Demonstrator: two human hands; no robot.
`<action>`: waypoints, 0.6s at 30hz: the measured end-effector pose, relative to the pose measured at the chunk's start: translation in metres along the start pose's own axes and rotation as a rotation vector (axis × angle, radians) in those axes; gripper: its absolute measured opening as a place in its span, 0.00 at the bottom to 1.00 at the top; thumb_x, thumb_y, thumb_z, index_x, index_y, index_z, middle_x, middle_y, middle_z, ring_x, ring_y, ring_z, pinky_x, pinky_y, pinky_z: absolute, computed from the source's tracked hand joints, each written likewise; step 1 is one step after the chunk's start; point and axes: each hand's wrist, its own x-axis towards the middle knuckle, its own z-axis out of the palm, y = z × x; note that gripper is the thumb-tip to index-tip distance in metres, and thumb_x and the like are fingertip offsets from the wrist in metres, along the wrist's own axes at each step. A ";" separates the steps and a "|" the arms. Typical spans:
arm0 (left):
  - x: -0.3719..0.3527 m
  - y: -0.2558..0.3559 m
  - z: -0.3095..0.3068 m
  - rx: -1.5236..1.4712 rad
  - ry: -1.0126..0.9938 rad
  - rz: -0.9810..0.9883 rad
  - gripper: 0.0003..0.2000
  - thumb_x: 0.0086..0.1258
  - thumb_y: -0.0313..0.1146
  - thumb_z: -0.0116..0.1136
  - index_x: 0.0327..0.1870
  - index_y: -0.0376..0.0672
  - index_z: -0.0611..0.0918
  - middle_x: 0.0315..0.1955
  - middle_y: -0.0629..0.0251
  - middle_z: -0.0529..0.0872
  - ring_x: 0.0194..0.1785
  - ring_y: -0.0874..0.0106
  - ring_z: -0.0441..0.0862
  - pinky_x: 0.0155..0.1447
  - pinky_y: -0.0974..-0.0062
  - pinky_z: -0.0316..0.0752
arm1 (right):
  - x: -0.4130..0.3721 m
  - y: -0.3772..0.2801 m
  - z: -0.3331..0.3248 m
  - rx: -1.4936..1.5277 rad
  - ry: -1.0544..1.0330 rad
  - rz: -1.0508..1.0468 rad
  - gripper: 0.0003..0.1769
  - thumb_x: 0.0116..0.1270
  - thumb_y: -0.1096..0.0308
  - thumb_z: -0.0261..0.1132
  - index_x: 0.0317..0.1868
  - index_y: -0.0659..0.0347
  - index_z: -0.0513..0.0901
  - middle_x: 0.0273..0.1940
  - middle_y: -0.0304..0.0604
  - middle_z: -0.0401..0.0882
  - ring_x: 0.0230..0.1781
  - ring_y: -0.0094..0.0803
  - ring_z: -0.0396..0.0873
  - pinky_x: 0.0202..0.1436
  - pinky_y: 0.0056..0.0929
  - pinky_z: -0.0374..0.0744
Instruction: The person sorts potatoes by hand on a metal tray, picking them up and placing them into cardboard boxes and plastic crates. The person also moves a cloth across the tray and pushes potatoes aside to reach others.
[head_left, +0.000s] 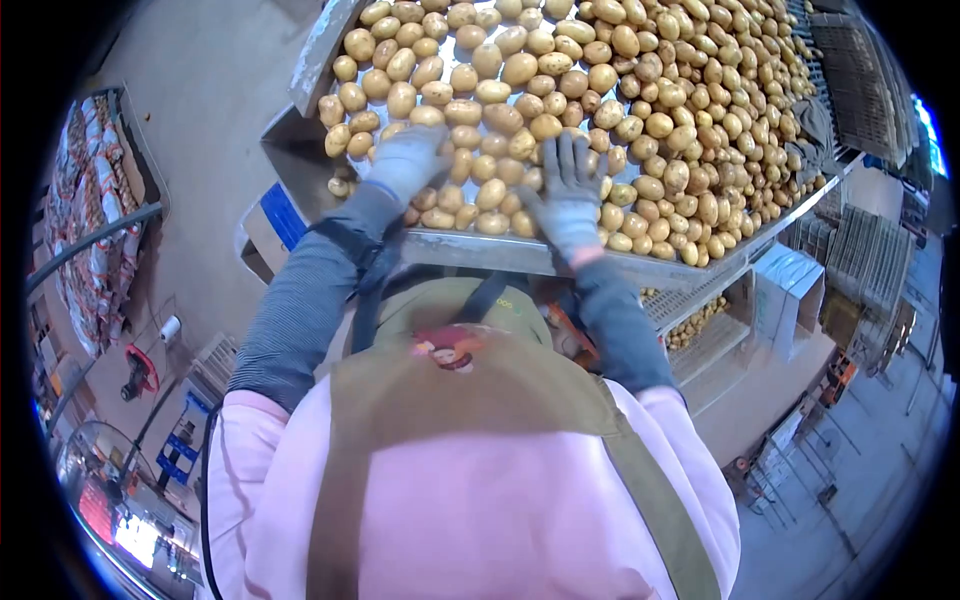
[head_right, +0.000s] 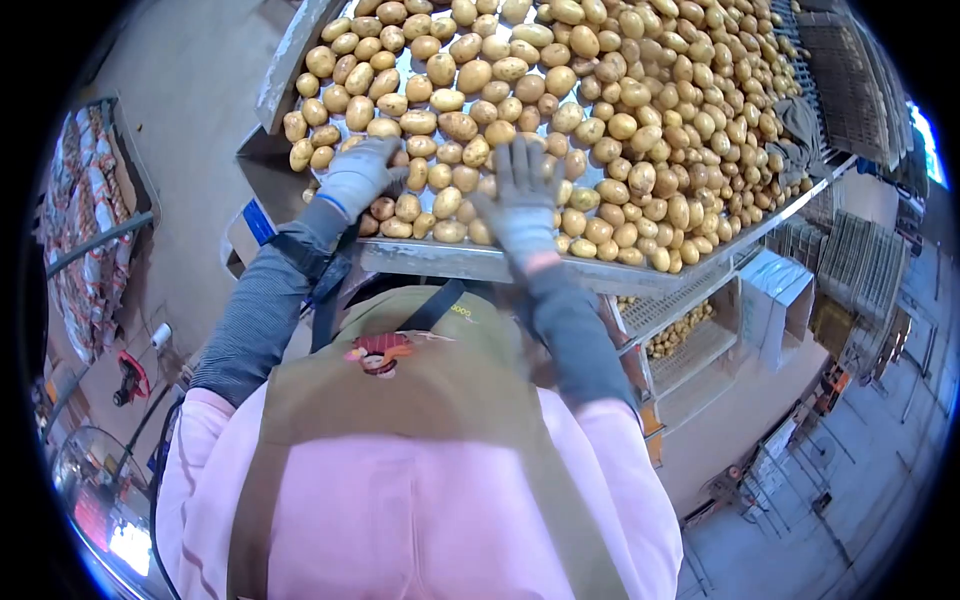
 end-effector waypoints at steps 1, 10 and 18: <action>-0.009 0.001 -0.010 -0.132 0.034 -0.158 0.24 0.67 0.51 0.63 0.56 0.43 0.79 0.45 0.51 0.87 0.51 0.52 0.85 0.56 0.56 0.77 | 0.025 -0.001 0.011 0.165 0.046 -0.049 0.45 0.66 0.40 0.62 0.78 0.52 0.64 0.79 0.53 0.59 0.82 0.50 0.53 0.82 0.66 0.42; -0.062 -0.069 0.038 -0.751 0.686 -0.468 0.16 0.77 0.44 0.60 0.51 0.40 0.82 0.36 0.61 0.85 0.38 0.72 0.80 0.46 0.70 0.77 | 0.159 -0.091 0.008 0.346 0.017 -0.196 0.34 0.69 0.43 0.61 0.72 0.48 0.75 0.70 0.46 0.72 0.75 0.57 0.61 0.76 0.65 0.56; -0.091 -0.101 0.084 -0.976 0.645 -0.623 0.17 0.71 0.41 0.62 0.51 0.37 0.82 0.48 0.50 0.85 0.52 0.60 0.82 0.58 0.65 0.76 | -0.001 -0.030 -0.050 0.119 -0.195 -0.141 0.40 0.61 0.46 0.69 0.71 0.53 0.73 0.75 0.49 0.63 0.74 0.58 0.61 0.77 0.63 0.54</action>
